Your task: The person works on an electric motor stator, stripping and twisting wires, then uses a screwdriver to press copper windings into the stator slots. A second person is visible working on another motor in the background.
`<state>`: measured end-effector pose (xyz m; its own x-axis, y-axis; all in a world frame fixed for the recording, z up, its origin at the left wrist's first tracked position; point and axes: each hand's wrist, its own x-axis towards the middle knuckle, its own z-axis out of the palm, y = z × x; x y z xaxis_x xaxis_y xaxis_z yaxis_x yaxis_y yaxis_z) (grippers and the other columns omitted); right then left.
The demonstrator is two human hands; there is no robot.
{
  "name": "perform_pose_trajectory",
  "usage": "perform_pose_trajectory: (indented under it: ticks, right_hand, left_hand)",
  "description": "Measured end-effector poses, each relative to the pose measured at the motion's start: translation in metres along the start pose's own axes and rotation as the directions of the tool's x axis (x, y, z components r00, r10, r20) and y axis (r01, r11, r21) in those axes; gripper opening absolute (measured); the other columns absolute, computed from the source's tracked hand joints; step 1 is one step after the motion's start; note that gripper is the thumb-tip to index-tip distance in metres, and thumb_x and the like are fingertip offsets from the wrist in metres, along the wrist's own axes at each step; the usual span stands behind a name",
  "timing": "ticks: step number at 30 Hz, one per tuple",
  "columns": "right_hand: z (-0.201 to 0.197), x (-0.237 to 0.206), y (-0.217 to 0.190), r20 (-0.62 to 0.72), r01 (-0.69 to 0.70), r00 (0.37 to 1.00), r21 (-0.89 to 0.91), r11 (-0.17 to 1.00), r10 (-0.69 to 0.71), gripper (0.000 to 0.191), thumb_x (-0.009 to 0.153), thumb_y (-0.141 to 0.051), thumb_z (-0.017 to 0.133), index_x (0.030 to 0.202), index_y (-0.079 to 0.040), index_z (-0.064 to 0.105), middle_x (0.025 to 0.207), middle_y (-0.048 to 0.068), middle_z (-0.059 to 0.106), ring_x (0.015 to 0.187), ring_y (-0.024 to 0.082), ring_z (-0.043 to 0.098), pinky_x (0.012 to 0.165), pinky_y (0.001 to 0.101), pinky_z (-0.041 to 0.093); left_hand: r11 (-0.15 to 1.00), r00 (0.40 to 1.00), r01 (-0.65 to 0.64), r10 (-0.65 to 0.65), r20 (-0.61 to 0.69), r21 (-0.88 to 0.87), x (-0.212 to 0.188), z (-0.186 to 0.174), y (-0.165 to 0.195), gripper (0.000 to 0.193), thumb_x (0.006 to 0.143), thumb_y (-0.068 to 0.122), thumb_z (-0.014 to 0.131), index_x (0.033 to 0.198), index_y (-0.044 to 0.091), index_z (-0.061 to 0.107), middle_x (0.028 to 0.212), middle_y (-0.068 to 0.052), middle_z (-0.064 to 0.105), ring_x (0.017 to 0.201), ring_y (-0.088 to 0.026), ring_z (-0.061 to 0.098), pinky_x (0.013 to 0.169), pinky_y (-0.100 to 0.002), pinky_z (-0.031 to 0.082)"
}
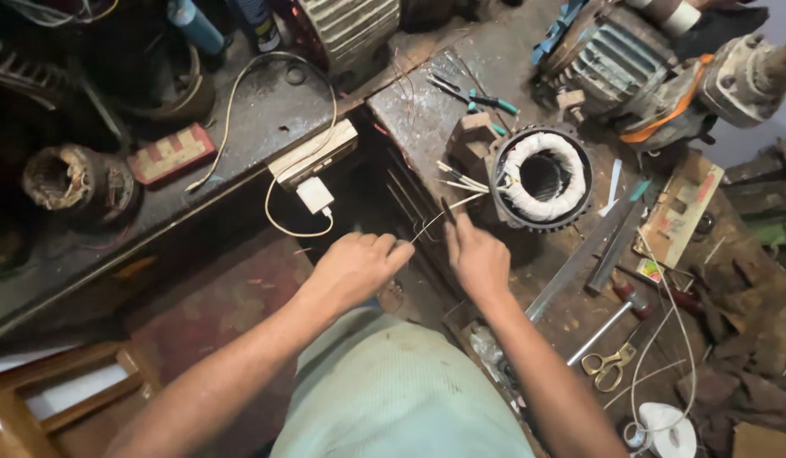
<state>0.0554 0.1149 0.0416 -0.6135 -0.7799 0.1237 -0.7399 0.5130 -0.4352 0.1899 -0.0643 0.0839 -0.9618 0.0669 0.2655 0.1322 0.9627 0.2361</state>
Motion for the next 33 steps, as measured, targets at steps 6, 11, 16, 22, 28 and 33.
perform_pose_trajectory:
  ticks: [6,11,16,22,28,33]
  right_hand:
    - [-0.016,-0.007,-0.011,0.175,0.004,0.985,0.061,0.998,-0.015,0.018,0.094,-0.028,0.064,0.099,-0.011,0.064,0.066,0.018,0.068,0.061,0.042,0.068,0.055,0.0536,0.053]
    - [-0.061,0.002,-0.021,-0.127,-0.154,0.977,0.131,0.979,0.170,0.017,0.106,-0.024,0.055,0.107,-0.008,0.060,0.069,0.012,0.070,0.064,0.036,0.070,0.055,0.0486,0.053]
    - [-0.041,0.005,-0.032,0.003,-0.017,1.000,-0.123,0.992,0.018,0.017,0.098,-0.027,0.062,0.103,-0.010,0.061,0.065,0.015,0.068,0.057,0.039,0.067,0.050,0.0515,0.051]
    - [-0.023,0.002,-0.016,0.072,0.149,0.986,0.006,0.989,-0.149,0.020,0.094,-0.028,0.064,0.092,-0.010,0.056,0.059,0.016,0.064,0.053,0.040,0.065,0.047,0.0525,0.050]
    - [-0.021,-0.004,-0.026,0.082,0.088,0.992,0.084,0.993,-0.095,0.022,0.098,-0.027,0.064,0.095,-0.007,0.056,0.066,0.018,0.065,0.060,0.042,0.065,0.053,0.0531,0.050]
    - [-0.028,-0.055,0.014,0.061,0.176,0.979,0.241,0.954,-0.196,0.022,0.097,-0.033,0.063,0.092,-0.012,0.059,0.070,0.017,0.066,0.068,0.040,0.067,0.060,0.0499,0.053]
  left_hand:
    - [0.839,0.911,0.398,-0.316,0.265,-0.370,0.009,0.017,0.018,0.026,0.079,0.021,0.069,0.096,0.006,0.057,0.082,-0.015,0.073,0.070,-0.032,0.073,0.059,-0.040,0.055]
    - [-0.126,0.714,0.469,-0.529,0.459,-0.874,0.010,0.009,0.017,0.013,0.095,0.015,0.057,0.104,0.009,0.050,0.102,-0.015,0.079,0.069,-0.025,0.078,0.053,-0.033,0.061]
    - [0.995,0.991,0.097,-0.096,-0.090,0.009,-0.004,-0.005,0.006,0.024,0.086,0.013,0.060,0.110,0.015,0.061,0.109,-0.016,0.072,0.060,-0.024,0.072,0.046,-0.035,0.054]
    - [0.992,0.992,0.120,-0.120,0.025,0.033,-0.005,-0.004,0.014,0.021,0.086,0.014,0.062,0.106,0.012,0.060,0.089,-0.008,0.065,0.058,-0.023,0.069,0.046,-0.036,0.052]
    - [0.981,0.980,0.196,-0.196,0.038,0.016,-0.002,-0.017,0.012,0.016,0.087,0.013,0.061,0.102,0.012,0.060,0.087,-0.004,0.065,0.074,-0.024,0.071,0.058,-0.038,0.053]
    - [0.955,0.958,0.287,-0.287,-0.007,0.070,-0.010,-0.051,0.016,0.043,0.078,0.014,0.069,0.121,0.008,0.063,0.110,-0.010,0.067,0.107,-0.029,0.063,0.094,-0.046,0.047]
